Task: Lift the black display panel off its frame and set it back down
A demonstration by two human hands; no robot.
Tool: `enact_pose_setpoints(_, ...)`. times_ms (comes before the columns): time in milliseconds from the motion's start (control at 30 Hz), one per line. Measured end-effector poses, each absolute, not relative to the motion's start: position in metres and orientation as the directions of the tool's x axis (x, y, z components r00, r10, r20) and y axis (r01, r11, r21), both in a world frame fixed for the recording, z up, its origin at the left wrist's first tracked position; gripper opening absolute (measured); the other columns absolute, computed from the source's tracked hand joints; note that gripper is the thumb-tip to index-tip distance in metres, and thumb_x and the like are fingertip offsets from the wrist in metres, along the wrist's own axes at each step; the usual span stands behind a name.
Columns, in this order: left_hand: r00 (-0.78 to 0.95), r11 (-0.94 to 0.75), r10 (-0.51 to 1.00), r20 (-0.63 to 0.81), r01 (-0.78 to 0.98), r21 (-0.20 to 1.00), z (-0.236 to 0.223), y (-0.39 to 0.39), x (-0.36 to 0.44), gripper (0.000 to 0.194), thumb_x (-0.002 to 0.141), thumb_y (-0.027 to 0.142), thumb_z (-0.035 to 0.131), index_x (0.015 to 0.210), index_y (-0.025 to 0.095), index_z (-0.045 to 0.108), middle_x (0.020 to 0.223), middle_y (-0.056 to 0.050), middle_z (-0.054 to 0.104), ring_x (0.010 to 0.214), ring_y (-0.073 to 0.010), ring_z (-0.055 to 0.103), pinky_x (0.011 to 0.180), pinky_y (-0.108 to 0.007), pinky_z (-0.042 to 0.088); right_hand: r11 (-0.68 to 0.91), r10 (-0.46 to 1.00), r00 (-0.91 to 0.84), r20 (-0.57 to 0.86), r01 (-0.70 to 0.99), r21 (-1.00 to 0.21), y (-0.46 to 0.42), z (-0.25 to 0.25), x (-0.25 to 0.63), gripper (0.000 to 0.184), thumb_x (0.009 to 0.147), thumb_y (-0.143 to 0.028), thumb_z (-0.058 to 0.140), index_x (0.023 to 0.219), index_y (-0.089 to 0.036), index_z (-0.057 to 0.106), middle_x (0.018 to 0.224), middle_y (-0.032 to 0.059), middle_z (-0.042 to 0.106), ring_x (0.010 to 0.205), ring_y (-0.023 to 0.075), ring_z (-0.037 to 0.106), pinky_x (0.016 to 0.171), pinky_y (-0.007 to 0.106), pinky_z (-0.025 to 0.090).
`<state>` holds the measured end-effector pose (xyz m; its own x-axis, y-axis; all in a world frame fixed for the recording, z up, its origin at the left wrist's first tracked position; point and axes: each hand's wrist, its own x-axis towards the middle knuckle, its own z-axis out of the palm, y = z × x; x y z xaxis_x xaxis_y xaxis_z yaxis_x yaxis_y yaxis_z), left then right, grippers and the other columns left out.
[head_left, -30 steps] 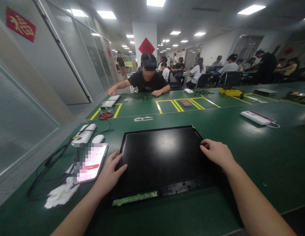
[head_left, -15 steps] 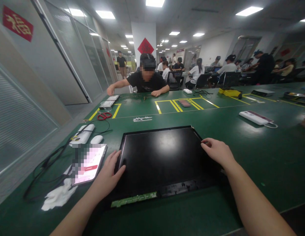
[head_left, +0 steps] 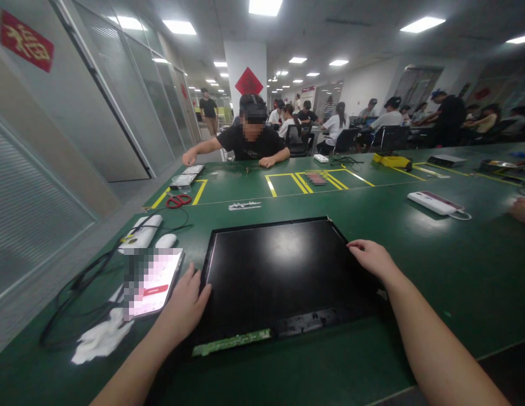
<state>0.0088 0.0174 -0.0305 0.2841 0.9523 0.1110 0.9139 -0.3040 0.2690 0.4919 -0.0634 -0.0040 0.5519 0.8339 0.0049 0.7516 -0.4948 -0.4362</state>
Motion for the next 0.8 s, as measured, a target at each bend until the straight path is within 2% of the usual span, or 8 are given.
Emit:
enact_pose_setpoints(133,0.337,-0.351,0.936,0.099,0.888,0.297,-0.023,0.022,0.006,0.061,0.09,0.034,0.034,0.129,-0.005,0.061,0.151,-0.032,0.047,0.142,-0.0389,0.045,0.118,-0.053,0.034,-0.497,0.842,0.539,-0.008,0.771,-0.398,-0.061,-0.007,0.488,0.032,0.086,-0.027,0.052,0.106,-0.025,0.077,0.101,0.0068,0.073,0.093,0.0243,0.066,0.075,0.032,0.047)
enact_pose_setpoints(267,0.345,-0.357,0.933,0.103,0.85,0.387,-0.018,0.026,0.003,0.055,0.086,0.028,0.04,0.128,0.002,0.065,0.149,-0.026,0.052,0.139,-0.0362,0.049,0.118,-0.052,0.035,-0.482,0.853,0.521,0.04,0.813,-0.327,-0.06,-0.01,0.483,0.038,0.086,-0.031,0.053,0.118,-0.021,0.073,0.106,0.0105,0.068,0.091,0.0241,0.065,0.076,0.033,0.047)
enact_pose_setpoints(400,0.298,-0.32,0.945,0.131,0.775,0.545,-0.009,0.022,0.006,0.054,0.081,0.028,0.044,0.122,0.003,0.069,0.146,-0.024,0.056,0.138,-0.0367,0.05,0.118,-0.053,0.034,-0.475,0.858,0.512,0.034,0.817,-0.326,-0.06,-0.013,0.482,0.04,0.087,-0.034,0.053,0.121,-0.019,0.07,0.109,0.0123,0.066,0.096,0.0247,0.065,0.077,0.033,0.047)
enact_pose_setpoints(533,0.125,-0.192,0.981,0.147,0.588,0.786,0.008,0.012,0.014,0.046,0.08,0.028,0.052,0.119,0.016,0.073,0.14,-0.012,0.065,0.138,-0.0341,0.051,0.12,-0.05,0.032,-0.467,0.863,0.505,0.035,0.821,-0.327,-0.06,-0.014,0.485,0.04,0.087,-0.035,0.053,0.12,-0.019,0.07,0.111,0.0127,0.065,0.097,0.0251,0.065,0.077,0.033,0.048)
enact_pose_setpoints(633,-0.061,0.039,0.998,-0.017,0.369,0.929,0.02,0.004,0.02,0.04,0.08,0.027,0.062,0.118,0.023,0.075,0.137,-0.006,0.068,0.136,-0.0328,0.053,0.118,-0.047,0.036,-0.457,0.868,0.494,0.041,0.83,-0.32,-0.06,-0.015,0.486,0.041,0.088,-0.037,0.053,0.121,-0.019,0.069,0.112,0.0127,0.065,0.096,0.0249,0.065,0.076,0.034,0.047)
enact_pose_setpoints(733,-0.164,0.24,0.964,-0.212,0.18,0.954,0.028,-0.002,0.027,0.04,0.083,0.025,0.066,0.122,0.027,0.074,0.129,-0.005,0.073,0.123,-0.0311,0.064,0.107,-0.043,0.048,-0.454,0.871,0.489,0.039,0.833,-0.316,-0.06,-0.017,0.486,0.041,0.088,-0.037,0.052,0.121,-0.019,0.068,0.112,0.0127,0.065,0.096,0.0247,0.065,0.077,0.033,0.047)
enact_pose_setpoints(800,-0.197,0.33,0.93,-0.31,0.075,0.941,0.033,-0.005,0.033,0.043,0.085,0.021,0.066,0.127,0.027,0.071,0.116,-0.006,0.078,0.105,-0.0287,0.074,0.091,-0.039,0.058,-0.454,0.872,0.488,0.037,0.834,-0.313,-0.06,-0.017,0.486,0.042,0.088,-0.037,0.052,0.122,-0.019,0.068,0.112,0.0129,0.064,0.097,0.025,0.064,0.078,0.034,0.047)
